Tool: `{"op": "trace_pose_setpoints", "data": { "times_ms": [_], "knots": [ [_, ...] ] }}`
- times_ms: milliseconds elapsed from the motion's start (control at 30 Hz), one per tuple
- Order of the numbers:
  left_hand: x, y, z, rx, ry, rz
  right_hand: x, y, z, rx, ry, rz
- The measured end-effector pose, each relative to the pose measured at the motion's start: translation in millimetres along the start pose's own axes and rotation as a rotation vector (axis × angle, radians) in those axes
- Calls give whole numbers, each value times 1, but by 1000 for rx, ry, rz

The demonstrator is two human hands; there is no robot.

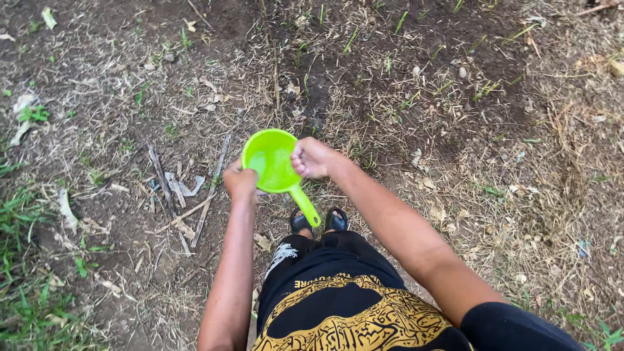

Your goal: The person uses a green scoop to pick up seeds from a container and scatters them onto the ground by hand.

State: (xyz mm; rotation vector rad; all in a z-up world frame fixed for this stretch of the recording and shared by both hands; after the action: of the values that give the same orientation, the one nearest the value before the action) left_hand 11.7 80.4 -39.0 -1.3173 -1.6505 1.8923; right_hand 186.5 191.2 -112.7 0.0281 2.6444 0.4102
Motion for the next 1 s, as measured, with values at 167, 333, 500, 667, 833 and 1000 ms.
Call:
{"op": "trace_pose_setpoints", "data": {
  "times_ms": [167, 333, 500, 667, 833, 1000],
  "knots": [
    [7, -13, 41, 77, -169, -204, -21, 5, 36, -163, -589, -5],
    [-3, -28, 60, -20, -263, -59, -14, -2, 87, -401, -717, 59],
    [0, -31, 54, -156, -214, -32, -22, 9, 95, -332, -797, 139],
    [11, -20, 30, -130, -95, -165, -52, 57, -5, -581, -750, 513],
    [-11, -39, -27, 20, -56, -53, -63, 60, -113, -1429, -851, 706],
    [-20, -53, -80, 111, 206, -199, -15, 43, -29, -1530, -955, 116]
  ]
}}
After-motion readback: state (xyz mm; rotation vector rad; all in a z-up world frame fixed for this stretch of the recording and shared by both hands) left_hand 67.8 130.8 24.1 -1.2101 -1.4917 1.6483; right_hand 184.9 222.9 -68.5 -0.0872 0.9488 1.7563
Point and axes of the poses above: each hand's wrist, its own x-axis towards the middle knuckle, its own z-axis out of the back of the hand, y = z × x, the point moved 6 cm from there along x, towards the middle knuckle, and after that the axes turned 10 degrees about y, right-handed, at the moved point
